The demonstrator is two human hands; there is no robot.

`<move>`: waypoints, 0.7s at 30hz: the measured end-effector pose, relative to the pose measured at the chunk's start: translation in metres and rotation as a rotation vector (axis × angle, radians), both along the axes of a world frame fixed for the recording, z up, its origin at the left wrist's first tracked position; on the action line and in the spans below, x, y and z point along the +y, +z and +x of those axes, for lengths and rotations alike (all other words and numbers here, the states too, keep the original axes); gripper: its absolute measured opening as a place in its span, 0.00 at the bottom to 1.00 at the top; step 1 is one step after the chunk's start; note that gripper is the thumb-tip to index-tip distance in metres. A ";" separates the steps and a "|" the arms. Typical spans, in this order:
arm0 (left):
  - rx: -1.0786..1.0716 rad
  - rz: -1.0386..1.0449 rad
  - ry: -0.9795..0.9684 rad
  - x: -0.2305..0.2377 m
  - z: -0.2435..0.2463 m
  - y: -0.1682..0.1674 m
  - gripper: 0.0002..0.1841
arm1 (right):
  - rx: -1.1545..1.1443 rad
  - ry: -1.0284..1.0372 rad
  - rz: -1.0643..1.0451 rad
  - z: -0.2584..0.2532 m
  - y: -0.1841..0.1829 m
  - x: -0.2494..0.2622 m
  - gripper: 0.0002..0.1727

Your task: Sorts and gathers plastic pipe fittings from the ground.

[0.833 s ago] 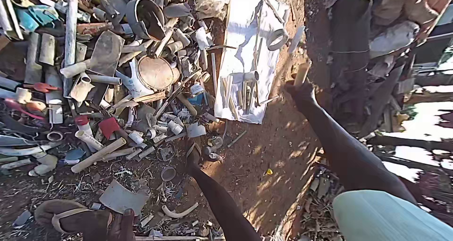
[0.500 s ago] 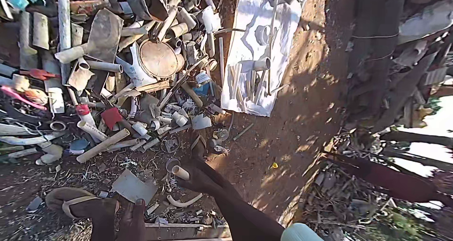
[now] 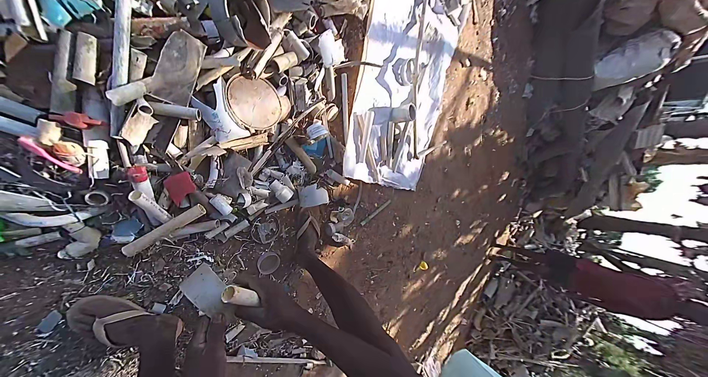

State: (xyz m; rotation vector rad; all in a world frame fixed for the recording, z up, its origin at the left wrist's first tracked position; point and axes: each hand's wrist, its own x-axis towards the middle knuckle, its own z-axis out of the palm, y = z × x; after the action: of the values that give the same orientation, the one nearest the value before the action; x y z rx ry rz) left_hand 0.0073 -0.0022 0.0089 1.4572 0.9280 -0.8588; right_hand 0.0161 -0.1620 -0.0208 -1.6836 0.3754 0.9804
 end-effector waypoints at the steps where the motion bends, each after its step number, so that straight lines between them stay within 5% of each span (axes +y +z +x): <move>1: 0.007 -0.003 0.016 0.001 -0.001 -0.001 0.20 | 0.003 -0.020 -0.005 -0.001 0.002 -0.001 0.31; 8: 0.033 -0.096 0.019 0.002 -0.006 -0.006 0.39 | -0.069 0.050 -0.092 0.028 0.006 -0.060 0.20; 12: 0.011 -0.108 0.055 0.004 -0.008 -0.010 0.30 | -0.130 0.019 -0.520 0.077 0.024 -0.181 0.20; 16: -0.002 -0.166 0.089 0.001 -0.008 -0.007 0.23 | -0.284 -0.081 -1.068 0.157 0.094 -0.326 0.22; 19: -0.008 -0.165 0.130 0.002 -0.010 -0.010 0.21 | -0.119 -0.172 -1.396 0.240 0.174 -0.378 0.28; 21: 0.001 -0.143 0.117 0.003 -0.010 -0.009 0.21 | -0.207 -0.134 -1.591 0.262 0.195 -0.432 0.32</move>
State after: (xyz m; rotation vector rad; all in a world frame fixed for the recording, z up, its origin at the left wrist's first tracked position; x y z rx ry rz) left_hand -0.0028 0.0005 -0.0002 1.2676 0.9244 -0.8231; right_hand 0.2778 -0.5938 0.1747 -3.0324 1.3203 0.2501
